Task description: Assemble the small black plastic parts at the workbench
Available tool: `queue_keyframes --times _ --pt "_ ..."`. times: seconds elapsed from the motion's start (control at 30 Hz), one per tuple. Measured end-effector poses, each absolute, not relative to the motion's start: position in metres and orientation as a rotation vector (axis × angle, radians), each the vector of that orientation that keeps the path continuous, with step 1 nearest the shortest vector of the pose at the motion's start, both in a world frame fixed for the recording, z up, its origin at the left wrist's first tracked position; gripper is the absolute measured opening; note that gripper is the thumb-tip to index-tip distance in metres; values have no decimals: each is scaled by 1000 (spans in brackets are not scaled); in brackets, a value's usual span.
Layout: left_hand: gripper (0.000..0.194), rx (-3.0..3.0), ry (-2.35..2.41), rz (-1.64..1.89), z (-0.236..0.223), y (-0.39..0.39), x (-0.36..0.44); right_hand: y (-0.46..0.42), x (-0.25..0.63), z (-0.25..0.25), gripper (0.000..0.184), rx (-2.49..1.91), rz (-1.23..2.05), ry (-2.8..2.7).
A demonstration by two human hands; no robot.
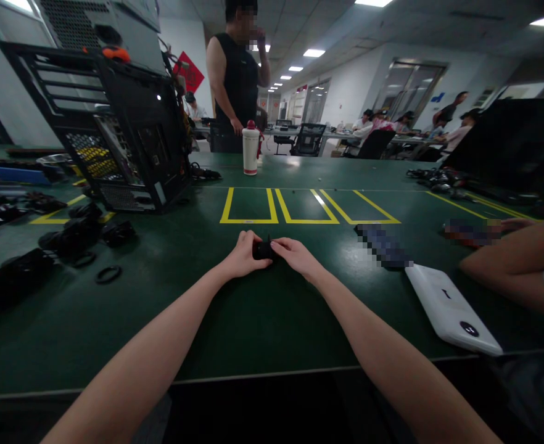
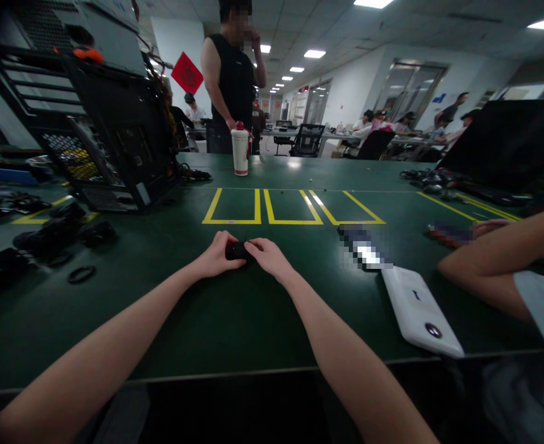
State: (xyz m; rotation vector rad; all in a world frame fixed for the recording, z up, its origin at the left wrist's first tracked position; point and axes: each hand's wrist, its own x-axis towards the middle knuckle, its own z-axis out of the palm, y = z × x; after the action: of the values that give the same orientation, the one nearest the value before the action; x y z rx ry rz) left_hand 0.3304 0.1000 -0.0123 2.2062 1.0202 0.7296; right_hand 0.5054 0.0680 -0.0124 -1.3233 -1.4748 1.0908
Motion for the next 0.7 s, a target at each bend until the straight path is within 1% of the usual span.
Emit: queue_keyframes --times 0.07,0.17,0.37,0.47,0.6,0.7 --pt "43 2209 1029 732 -13 100 331 66 507 -8 27 -1227 1180 -1458" --pt "44 2208 1036 736 -13 101 331 65 509 -6 34 -1101 1294 -1389" --pt "41 2198 1024 742 -11 100 331 69 508 -11 31 -1264 1168 -1354" --pt "42 2189 1030 738 -11 99 331 67 509 -9 27 -1216 1207 -1416" --pt "44 2203 1040 742 -12 100 332 67 509 -8 27 -1166 1222 -1341" --pt "44 2217 1037 765 -14 101 332 70 507 -11 31 -1190 1179 -1297"
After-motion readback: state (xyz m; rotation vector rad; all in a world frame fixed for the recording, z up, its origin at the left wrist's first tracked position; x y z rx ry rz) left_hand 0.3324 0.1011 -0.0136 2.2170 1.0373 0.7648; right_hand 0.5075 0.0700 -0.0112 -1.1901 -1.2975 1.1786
